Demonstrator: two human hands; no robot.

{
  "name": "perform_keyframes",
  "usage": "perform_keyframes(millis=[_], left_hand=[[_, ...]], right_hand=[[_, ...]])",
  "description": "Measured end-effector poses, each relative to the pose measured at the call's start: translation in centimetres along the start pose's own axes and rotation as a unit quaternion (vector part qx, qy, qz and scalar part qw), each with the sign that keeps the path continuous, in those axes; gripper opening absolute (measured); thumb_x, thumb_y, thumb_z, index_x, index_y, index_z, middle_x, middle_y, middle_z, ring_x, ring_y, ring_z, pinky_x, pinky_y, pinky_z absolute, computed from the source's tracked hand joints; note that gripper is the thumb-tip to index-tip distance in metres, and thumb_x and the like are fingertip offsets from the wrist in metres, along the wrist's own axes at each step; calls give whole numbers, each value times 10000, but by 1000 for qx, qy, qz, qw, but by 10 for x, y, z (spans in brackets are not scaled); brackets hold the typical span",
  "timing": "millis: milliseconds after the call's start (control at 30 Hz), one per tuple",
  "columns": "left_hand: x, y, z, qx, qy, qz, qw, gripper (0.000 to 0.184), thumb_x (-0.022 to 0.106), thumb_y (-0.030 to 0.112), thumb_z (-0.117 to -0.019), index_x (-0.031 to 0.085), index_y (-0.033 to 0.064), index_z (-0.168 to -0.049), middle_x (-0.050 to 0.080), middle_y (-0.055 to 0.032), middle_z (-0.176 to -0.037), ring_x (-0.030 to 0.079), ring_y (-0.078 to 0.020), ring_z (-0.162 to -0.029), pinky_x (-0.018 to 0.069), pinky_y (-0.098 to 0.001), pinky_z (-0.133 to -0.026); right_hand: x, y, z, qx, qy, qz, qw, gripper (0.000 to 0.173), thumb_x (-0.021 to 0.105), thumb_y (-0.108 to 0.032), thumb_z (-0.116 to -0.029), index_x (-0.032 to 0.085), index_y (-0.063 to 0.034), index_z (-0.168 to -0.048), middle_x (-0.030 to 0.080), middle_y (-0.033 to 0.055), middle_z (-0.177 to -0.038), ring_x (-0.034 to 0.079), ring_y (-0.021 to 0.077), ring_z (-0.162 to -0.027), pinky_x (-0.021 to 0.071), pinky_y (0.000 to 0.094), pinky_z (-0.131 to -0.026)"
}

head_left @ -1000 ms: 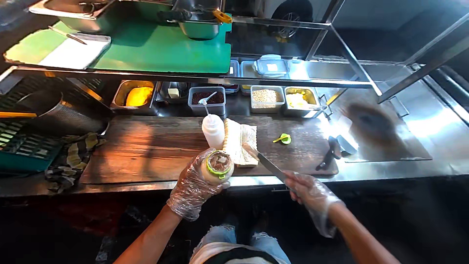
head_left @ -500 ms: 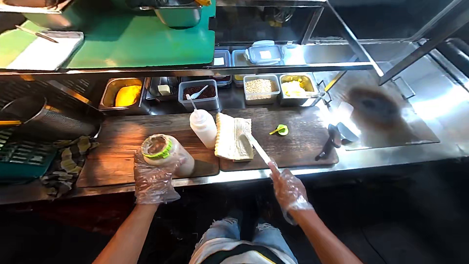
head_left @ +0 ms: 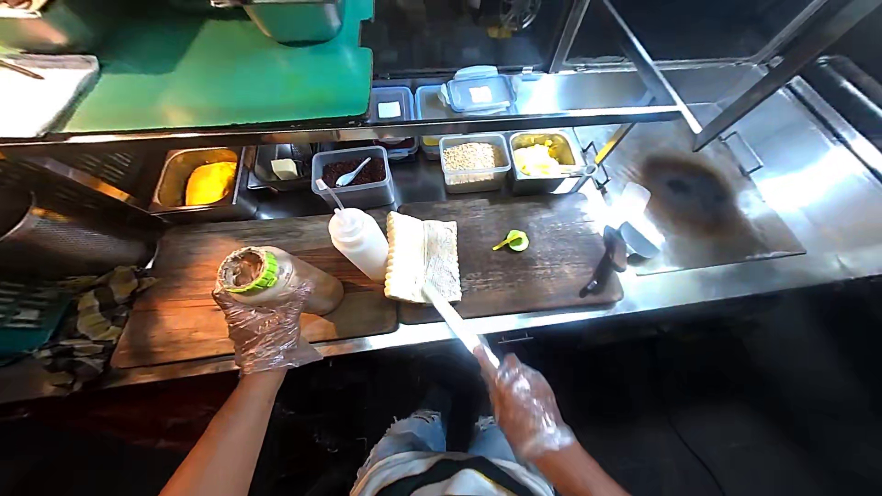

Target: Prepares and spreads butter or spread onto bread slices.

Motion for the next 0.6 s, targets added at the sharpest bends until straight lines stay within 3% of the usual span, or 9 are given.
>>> perform_keyframes(millis=[100,200,300,433,500,567,600], left_hand=[[0,-19,10,-23,-26,76,996,1182,908,327,-755,140,21,-1599,421,-188,-1557,458,-204,-1424,385,-339,-1189],[4,-39,25,-31,-30,190,981,1119,890,237,-781,151,29,-1595,425,-181,-1556,501,-206,-1392,449,-333,-1145],[0,-50,36,-20,-22,208,978,999,840,264,-824,224,6,-1567,487,-186,-1503,573,-223,-1319,509,-346,-1091],[-12,-67,50,-36,-11,157,987,896,777,282,-875,275,0,-1560,494,-206,-1491,598,-213,-1279,519,-333,-1056],[-13,-66,53,-53,7,141,989,849,770,260,-883,311,-8,-1545,525,-204,-1462,617,-197,-1247,528,-321,-1038],[-16,-58,55,-55,25,119,991,824,755,226,-892,316,-30,-1540,527,-227,-1449,610,-197,-1247,515,-301,-1038],[-20,-51,56,-52,35,102,993,808,745,209,-900,317,-44,-1538,534,-244,-1434,611,-206,-1245,510,-299,-1043]], right_hand=[[1,0,15,-16,102,19,994,474,552,-263,-1012,557,-378,-1472,709,204,-962,720,365,-771,595,505,-635],[-2,3,-17,3,47,23,999,499,482,-284,-1046,469,-403,-1530,703,219,-1099,720,384,-902,590,533,-747],[4,9,4,-14,20,38,999,537,512,-251,-1032,446,-405,-1543,694,238,-1066,712,404,-875,587,556,-726],[-1,46,11,-107,195,63,973,484,648,-220,-956,620,-372,-1414,707,196,-893,702,369,-720,579,525,-597],[-15,63,-23,-164,157,89,970,549,618,-203,-971,539,-410,-1474,706,203,-960,709,385,-825,577,554,-678],[-33,84,-58,-181,45,114,976,694,595,-153,-973,385,-467,-1556,686,249,-1127,675,449,-1031,541,633,-843],[-42,100,-71,-179,10,124,976,730,599,-130,-966,365,-487,-1557,673,260,-1186,650,467,-1098,511,658,-900]])
Point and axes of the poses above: each hand's wrist, its own z-axis away from the middle knuckle, its own x-axis out of the palm, y = z × x, the point moved 2 cm from there along -z, towards the middle knuckle
